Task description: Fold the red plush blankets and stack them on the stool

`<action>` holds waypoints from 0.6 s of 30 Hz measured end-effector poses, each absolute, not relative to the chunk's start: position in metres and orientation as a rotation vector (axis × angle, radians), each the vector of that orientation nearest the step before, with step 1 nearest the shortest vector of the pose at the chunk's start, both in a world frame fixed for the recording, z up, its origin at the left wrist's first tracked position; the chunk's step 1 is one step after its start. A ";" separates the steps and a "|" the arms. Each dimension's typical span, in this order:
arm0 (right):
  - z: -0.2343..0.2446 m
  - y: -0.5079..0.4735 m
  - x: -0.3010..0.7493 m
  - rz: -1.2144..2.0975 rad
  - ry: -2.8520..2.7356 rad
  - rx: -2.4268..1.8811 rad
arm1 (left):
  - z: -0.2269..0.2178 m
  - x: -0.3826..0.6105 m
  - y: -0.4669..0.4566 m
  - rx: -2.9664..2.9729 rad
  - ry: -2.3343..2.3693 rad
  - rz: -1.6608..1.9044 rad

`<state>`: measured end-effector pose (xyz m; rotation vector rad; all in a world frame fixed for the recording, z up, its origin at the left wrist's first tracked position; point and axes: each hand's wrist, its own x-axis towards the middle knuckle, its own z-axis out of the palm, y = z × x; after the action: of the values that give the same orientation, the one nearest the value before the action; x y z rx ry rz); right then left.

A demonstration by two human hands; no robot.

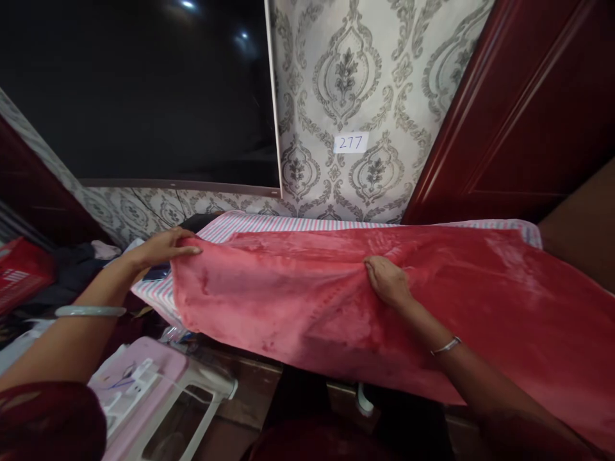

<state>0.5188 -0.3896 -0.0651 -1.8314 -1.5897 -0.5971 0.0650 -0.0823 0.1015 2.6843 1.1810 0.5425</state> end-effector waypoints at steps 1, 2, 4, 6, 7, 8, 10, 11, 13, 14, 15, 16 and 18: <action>-0.063 -0.392 0.519 -0.588 -1.603 -1.824 | 0.102 0.064 -0.085 2.705 1.161 0.488; -0.061 -0.396 0.519 -0.583 -1.622 -1.813 | 0.102 0.063 -0.087 2.727 1.128 0.424; -0.058 -0.403 0.519 -0.590 -1.691 -1.778 | 0.103 0.060 -0.088 2.763 1.107 0.395; -0.056 -0.410 0.519 -0.618 -1.793 -1.747 | 0.103 0.057 -0.090 2.784 1.120 0.443; -0.056 -0.414 0.519 -0.635 -1.841 -1.745 | 0.104 0.055 -0.092 2.789 1.130 0.470; -0.056 -0.417 0.520 -0.647 -1.877 -1.752 | 0.104 0.054 -0.094 2.795 1.140 0.494; -0.058 -0.424 0.521 -0.646 -1.902 -1.776 | 0.107 0.052 -0.104 2.808 1.154 0.552; -0.061 -0.426 0.522 -0.632 -1.895 -1.784 | 0.108 0.052 -0.110 2.817 1.161 0.595; -0.066 -0.430 0.524 -0.591 -1.868 -1.780 | 0.112 0.051 -0.123 2.841 1.180 0.695; -0.070 -0.431 0.524 -0.567 -1.855 -1.771 | 0.114 0.050 -0.130 2.852 1.191 0.751; -0.073 -0.432 0.525 -0.541 -1.845 -1.758 | 0.117 0.049 -0.137 2.864 1.203 0.803; -0.076 -0.433 0.525 -0.513 -1.833 -1.745 | 0.120 0.048 -0.142 2.876 1.215 0.848; -0.083 -0.434 0.526 -0.458 -1.796 -1.736 | 0.124 0.042 -0.150 2.892 1.245 0.913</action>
<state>0.5262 -0.4342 -0.0826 -1.7357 -1.7960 -0.4583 0.0416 -0.1503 0.1242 2.8915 1.2445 0.9127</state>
